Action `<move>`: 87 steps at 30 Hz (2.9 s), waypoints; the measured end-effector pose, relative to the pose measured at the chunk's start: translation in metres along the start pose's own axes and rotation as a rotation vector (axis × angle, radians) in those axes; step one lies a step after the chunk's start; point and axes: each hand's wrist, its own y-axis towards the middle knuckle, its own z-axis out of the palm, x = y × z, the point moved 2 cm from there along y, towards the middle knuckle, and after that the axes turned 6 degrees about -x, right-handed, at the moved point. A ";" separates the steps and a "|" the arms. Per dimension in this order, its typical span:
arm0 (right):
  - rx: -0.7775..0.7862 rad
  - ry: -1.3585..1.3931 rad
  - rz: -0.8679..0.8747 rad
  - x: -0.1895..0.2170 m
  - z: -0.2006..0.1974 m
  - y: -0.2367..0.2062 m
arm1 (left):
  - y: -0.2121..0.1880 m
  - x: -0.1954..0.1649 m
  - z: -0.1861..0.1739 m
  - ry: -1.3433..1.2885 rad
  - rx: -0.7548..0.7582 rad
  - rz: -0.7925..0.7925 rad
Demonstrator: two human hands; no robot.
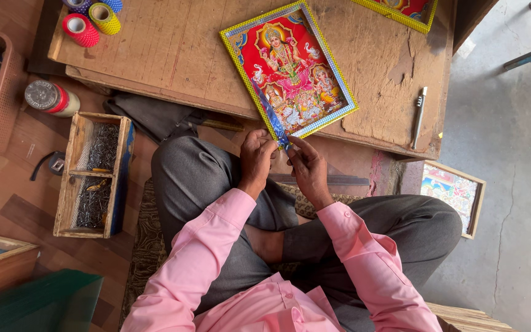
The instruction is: The person sits on the floor and assembles a framed picture by attaching a decorative border strip to the frame's edge using a small tool. They repeatedly position the strip, press it into place, and tap it with the tool to secure it along the frame.
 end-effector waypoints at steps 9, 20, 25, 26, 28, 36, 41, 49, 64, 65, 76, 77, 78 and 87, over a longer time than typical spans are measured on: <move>0.000 -0.049 -0.027 0.006 0.000 -0.001 | 0.000 0.001 0.000 -0.001 0.016 0.024; -0.079 -0.228 -0.174 0.014 0.002 -0.007 | 0.010 0.009 -0.004 -0.213 0.062 -0.069; -0.104 -0.269 -0.218 0.015 0.004 -0.007 | 0.019 0.023 -0.010 -0.217 0.041 -0.096; -0.110 -0.269 -0.208 0.016 0.005 -0.007 | 0.020 0.026 -0.011 -0.250 0.051 -0.104; -0.120 -0.284 -0.222 0.017 0.006 -0.007 | 0.023 0.029 -0.013 -0.313 0.072 -0.119; -0.144 -0.345 -0.257 0.017 0.005 -0.006 | 0.026 0.027 -0.016 -0.331 0.128 -0.148; -0.137 -0.074 -0.161 -0.006 0.008 -0.001 | 0.035 0.014 -0.021 -0.453 0.129 -0.097; -0.792 0.166 -0.052 -0.033 -0.098 0.069 | 0.031 0.014 -0.022 -0.319 0.051 -0.108; -0.338 0.479 0.256 -0.032 0.019 0.006 | 0.022 0.000 -0.010 -0.317 0.221 0.119; -0.225 0.612 0.377 -0.030 0.034 0.004 | 0.021 -0.001 -0.010 -0.306 0.205 0.152; -0.076 0.468 0.479 -0.024 -0.014 0.033 | 0.015 -0.046 -0.030 -0.242 -0.093 0.683; -0.005 0.375 0.471 -0.021 -0.040 0.041 | 0.016 -0.048 -0.031 -0.207 -0.127 0.711; 0.064 0.280 0.463 -0.017 -0.067 0.050 | 0.016 -0.049 -0.031 -0.172 -0.160 0.736; -0.137 -0.099 0.151 0.007 -0.152 0.136 | 0.021 -0.007 -0.012 -0.111 0.012 0.416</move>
